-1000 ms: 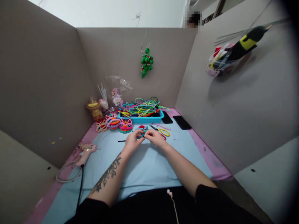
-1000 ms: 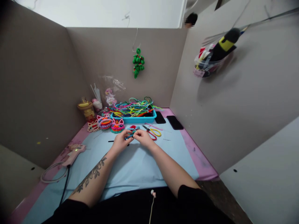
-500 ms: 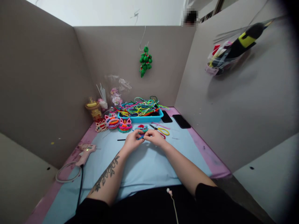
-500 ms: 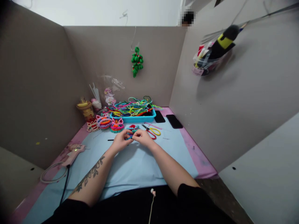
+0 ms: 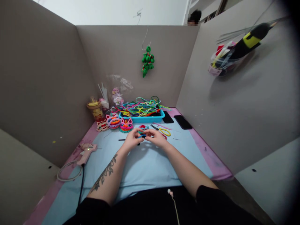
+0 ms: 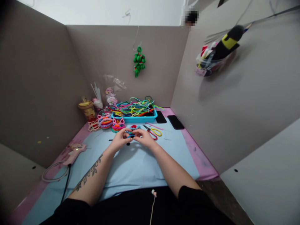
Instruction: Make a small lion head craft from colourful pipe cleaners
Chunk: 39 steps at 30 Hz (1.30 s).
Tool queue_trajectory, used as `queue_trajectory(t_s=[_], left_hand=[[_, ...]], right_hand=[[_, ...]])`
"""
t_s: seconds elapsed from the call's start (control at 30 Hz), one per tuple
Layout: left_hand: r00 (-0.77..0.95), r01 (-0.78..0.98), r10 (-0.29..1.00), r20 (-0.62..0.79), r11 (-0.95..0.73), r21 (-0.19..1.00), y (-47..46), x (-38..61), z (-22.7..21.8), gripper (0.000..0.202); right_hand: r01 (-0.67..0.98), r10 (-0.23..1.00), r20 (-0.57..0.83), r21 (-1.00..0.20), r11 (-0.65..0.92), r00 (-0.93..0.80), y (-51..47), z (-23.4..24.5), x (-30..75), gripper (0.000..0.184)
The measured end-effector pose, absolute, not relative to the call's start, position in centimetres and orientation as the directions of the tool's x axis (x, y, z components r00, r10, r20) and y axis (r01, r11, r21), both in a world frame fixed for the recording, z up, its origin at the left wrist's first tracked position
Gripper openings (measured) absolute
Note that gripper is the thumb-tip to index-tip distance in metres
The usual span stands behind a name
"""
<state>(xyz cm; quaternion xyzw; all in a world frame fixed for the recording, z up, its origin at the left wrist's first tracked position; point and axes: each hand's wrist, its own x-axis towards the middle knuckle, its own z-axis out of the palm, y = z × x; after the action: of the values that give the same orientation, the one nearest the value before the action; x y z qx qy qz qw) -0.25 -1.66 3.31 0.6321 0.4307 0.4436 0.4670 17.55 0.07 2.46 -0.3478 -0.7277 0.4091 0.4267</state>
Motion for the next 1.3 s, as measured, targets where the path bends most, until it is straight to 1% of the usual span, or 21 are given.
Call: queue_trajectory(t_s=[0.1, 0.2, 0.3, 0.43, 0.53, 0.63, 0.77, 0.9, 1.03, 1.1, 1.23, 1.3], left_hand=[[0.23, 0.1, 0.961, 0.151, -0.178, 0.979, -1.5, -0.4, 3.1, 0.044], [0.232, 0.071, 0.965, 0.12, -0.14, 0.988, -1.5, -0.4, 3.1, 0.047], [0.245, 0.056, 0.964, 0.103, -0.12, 0.991, -1.6, -0.4, 3.3, 0.047], [0.243, 0.079, 0.962, 0.123, -0.146, 0.986, -1.7, -0.2, 3.4, 0.045], [0.228, 0.131, 0.965, 0.127, -0.16, 0.978, -1.7, -0.2, 3.2, 0.043], [0.208, 0.166, 0.971, 0.118, -0.153, 0.974, -1.6, -0.3, 3.2, 0.042], [0.171, 0.211, 0.977, 0.126, -0.161, 0.964, -1.5, -0.4, 2.9, 0.039], [0.147, 0.283, 0.977, 0.155, -0.191, 0.94, -1.3, -0.4, 2.2, 0.034], [0.123, 0.31, 0.979, 0.165, -0.196, 0.93, -1.0, -0.3, 1.8, 0.031], [0.11, 0.308, 0.978, 0.176, -0.202, 0.93, -1.0, -0.3, 1.7, 0.032], [0.14, 0.251, 0.97, 0.2, -0.23, 0.94, -1.0, -0.3, 2.0, 0.042], [0.154, 0.241, 0.963, 0.223, -0.256, 0.936, -1.1, -0.3, 2.4, 0.039]], right_hand=[[0.224, 0.795, 0.46, -0.791, 0.569, -0.397, -0.2, 2.2, 17.4, 0.025], [0.235, 0.773, 0.507, -0.756, 0.611, -0.382, -0.4, 2.1, 17.3, 0.021], [0.186, 0.802, 0.494, -0.8, 0.571, -0.336, -0.4, 1.9, 17.2, 0.019], [0.117, 0.864, 0.407, -0.883, 0.456, -0.297, -0.3, 1.8, 17.1, 0.019], [0.099, 0.884, 0.371, -0.906, 0.412, -0.286, -0.3, 1.8, 17.0, 0.02], [0.104, 0.888, 0.361, -0.909, 0.403, -0.285, -0.3, 1.7, 16.9, 0.021], [0.163, 0.869, 0.39, -0.878, 0.451, -0.305, -0.1, 1.2, 16.8, 0.02], [0.252, 0.825, 0.449, -0.802, 0.541, -0.344, 0.0, 0.8, 16.7, 0.02], [0.321, 0.796, 0.494, -0.735, 0.597, -0.349, -0.2, 1.0, 16.7, 0.019], [0.323, 0.813, 0.481, -0.752, 0.575, -0.328, -0.2, 1.2, 16.7, 0.019], [0.249, 0.882, 0.389, -0.856, 0.453, -0.268, -0.1, 1.3, 16.7, 0.02], [0.214, 0.896, 0.366, -0.882, 0.421, -0.252, 0.1, 1.4, 16.7, 0.02]])
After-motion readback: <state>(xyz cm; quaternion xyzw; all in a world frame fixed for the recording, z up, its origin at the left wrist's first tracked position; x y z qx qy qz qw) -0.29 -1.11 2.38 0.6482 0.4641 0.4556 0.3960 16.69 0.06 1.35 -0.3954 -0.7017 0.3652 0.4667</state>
